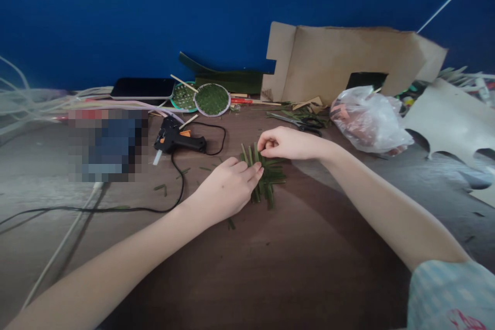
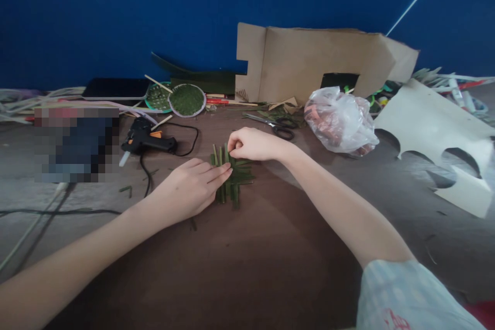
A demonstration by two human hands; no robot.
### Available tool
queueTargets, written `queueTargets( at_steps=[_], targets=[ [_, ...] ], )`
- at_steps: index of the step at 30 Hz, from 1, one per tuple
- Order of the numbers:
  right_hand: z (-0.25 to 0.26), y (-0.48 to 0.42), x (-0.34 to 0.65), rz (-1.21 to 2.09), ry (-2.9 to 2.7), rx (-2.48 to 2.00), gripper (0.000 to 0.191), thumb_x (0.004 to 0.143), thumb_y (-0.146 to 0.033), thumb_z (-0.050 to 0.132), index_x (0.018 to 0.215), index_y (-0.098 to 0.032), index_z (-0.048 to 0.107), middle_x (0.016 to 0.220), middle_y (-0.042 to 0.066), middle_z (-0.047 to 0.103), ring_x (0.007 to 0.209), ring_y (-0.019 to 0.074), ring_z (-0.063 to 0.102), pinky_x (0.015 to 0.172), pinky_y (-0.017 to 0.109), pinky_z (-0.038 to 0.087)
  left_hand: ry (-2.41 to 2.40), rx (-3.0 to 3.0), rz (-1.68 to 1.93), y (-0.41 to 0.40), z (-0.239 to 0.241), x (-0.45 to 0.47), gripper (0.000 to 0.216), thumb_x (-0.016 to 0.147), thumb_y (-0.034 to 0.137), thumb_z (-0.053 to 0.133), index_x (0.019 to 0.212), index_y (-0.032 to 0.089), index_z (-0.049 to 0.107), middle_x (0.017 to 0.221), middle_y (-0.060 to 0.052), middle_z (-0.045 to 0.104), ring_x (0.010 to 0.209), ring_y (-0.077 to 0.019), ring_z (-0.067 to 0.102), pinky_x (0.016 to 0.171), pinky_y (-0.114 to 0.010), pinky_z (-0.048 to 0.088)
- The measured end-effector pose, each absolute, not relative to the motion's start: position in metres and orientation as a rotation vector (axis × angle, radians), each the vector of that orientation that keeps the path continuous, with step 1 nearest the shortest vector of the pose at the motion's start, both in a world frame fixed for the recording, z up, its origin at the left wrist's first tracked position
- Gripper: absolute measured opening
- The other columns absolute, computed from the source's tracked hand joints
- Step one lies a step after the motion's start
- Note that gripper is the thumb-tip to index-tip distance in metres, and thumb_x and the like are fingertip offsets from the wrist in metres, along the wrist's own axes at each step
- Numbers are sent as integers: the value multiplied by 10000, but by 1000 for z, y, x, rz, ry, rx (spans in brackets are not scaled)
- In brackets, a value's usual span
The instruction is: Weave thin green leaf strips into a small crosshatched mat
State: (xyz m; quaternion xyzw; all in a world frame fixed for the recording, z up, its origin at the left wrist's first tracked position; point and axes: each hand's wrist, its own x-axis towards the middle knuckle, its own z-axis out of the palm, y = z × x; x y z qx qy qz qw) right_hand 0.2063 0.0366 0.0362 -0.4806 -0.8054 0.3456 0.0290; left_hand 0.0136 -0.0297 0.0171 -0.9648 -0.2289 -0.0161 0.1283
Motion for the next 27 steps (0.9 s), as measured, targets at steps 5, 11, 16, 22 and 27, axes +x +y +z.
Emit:
queueTargets(
  at_steps=[5, 11, 16, 22, 27],
  targets=[
    [36, 37, 206, 1098, -2484, -1468, 164, 708, -228, 527, 839, -169, 606, 722, 5, 607, 576, 97, 475, 553, 223, 342, -655, -2801, -69, -29, 16, 14, 362, 811, 165, 501, 1155, 76, 571, 1199, -101, 598, 837, -176, 586, 723, -318, 406],
    [38, 36, 207, 1085, -2500, -1418, 132, 704, -224, 526, 802, -169, 596, 710, -3, 592, 574, 96, 461, 548, 225, 341, -661, -2798, -81, -29, 16, 13, 357, 802, 161, 516, 1145, 83, 577, 1190, -96, 604, 823, -176, 590, 716, -311, 391],
    [38, 36, 208, 1108, -2483, -1379, 127, 705, -224, 529, 789, -159, 598, 713, 1, 592, 596, 100, 478, 567, 227, 360, -655, -2792, -78, -30, 18, 14, 344, 810, 156, 500, 1135, 78, 580, 1177, -93, 613, 812, -173, 590, 707, -309, 395],
    [37, 37, 206, 1159, -2459, -1329, 128, 704, -216, 536, 797, -161, 604, 727, 4, 611, 619, 106, 505, 591, 231, 372, -673, -2805, -69, -30, 18, 13, 341, 813, 162, 494, 1136, 95, 583, 1186, -89, 608, 824, -174, 588, 722, -310, 403],
    [40, 35, 205, 1270, -2419, -1288, 130, 707, -182, 524, 816, -152, 588, 730, 4, 610, 609, 101, 510, 579, 229, 380, -672, -2818, -75, -29, 16, 12, 349, 813, 166, 504, 1147, 92, 572, 1184, -105, 606, 831, -179, 589, 725, -318, 404]
  ],
)
